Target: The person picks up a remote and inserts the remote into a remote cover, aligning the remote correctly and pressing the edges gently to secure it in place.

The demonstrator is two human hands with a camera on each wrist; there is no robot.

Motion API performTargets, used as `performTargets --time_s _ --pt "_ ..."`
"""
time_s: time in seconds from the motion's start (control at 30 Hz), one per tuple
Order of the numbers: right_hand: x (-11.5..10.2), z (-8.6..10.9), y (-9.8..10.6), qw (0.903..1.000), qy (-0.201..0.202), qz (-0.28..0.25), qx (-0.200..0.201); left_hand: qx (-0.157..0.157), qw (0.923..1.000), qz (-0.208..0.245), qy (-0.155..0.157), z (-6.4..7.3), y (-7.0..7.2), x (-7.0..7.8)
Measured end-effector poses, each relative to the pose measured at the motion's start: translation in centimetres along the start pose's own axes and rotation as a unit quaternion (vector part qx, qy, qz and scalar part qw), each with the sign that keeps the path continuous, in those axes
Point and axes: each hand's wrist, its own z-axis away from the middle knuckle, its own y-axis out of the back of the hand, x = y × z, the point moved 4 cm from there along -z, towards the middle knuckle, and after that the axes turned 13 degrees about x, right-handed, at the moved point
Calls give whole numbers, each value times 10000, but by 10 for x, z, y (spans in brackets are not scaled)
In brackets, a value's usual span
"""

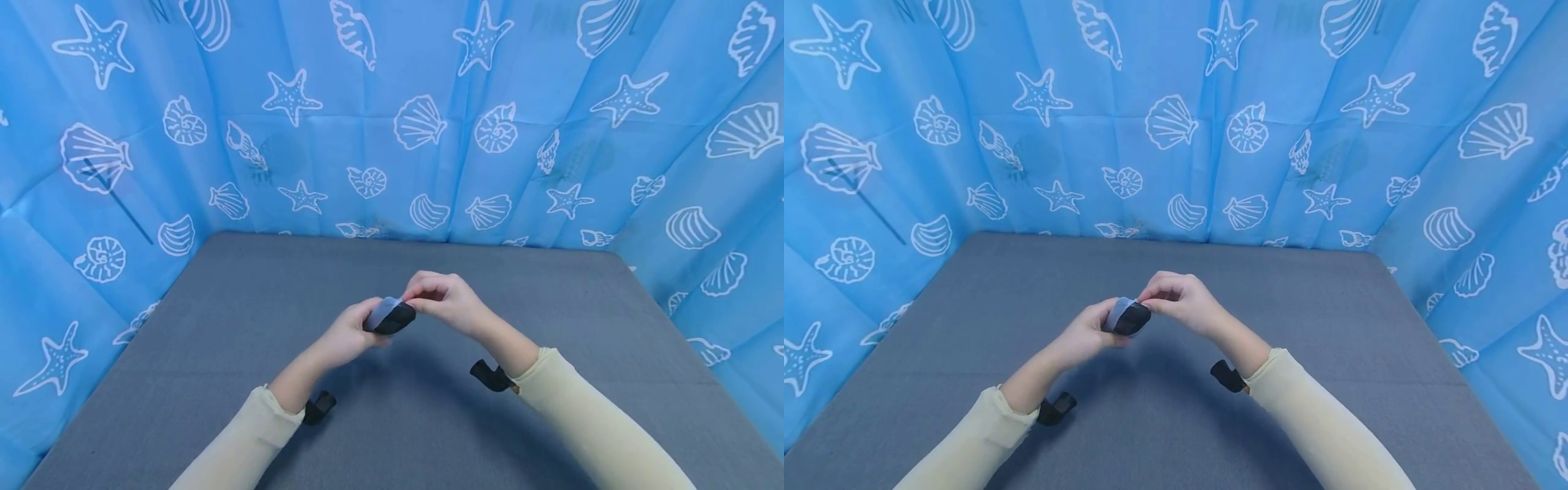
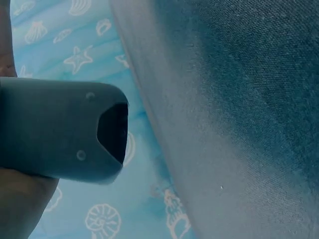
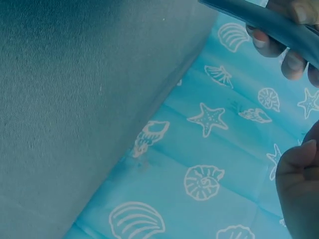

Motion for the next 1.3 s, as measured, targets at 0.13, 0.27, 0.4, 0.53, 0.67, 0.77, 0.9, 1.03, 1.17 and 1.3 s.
performTargets --time_s 0.13,0.27,0.4,0.53,0.67,0.77,0.9,1.03,1.17,1.3 --pt "-4 1 -1 9986 339 353 -207 88 9999 -123 -5 1 -1 0" --pt "-8 3 -4 9936 850 612 -418 215 9994 -239 -110 2 0 3" --pt "-10 7 -7 9841 1598 674 -374 279 9988 -204 -340 1 0 4" --pt "-17 11 -11 9656 2518 621 -166 342 9956 172 -854 2 2 4" --pt "-27 14 -17 9507 3035 628 59 357 9870 594 -1450 2 4 5" --pt "-35 16 -21 9502 3048 628 188 160 9816 784 -1733 4 5 7" --pt "-40 18 -24 9636 2631 431 173 -271 9776 913 -1878 7 6 11" --pt "-41 20 -26 9771 2111 225 129 -624 9747 966 -1915 9 6 14" --pt "-41 20 -26 9776 2084 262 128 -759 9711 1070 -1993 10 5 15" --pt "-38 18 -26 9800 1987 -9 -47 -733 9743 1014 -1872 14 6 12"
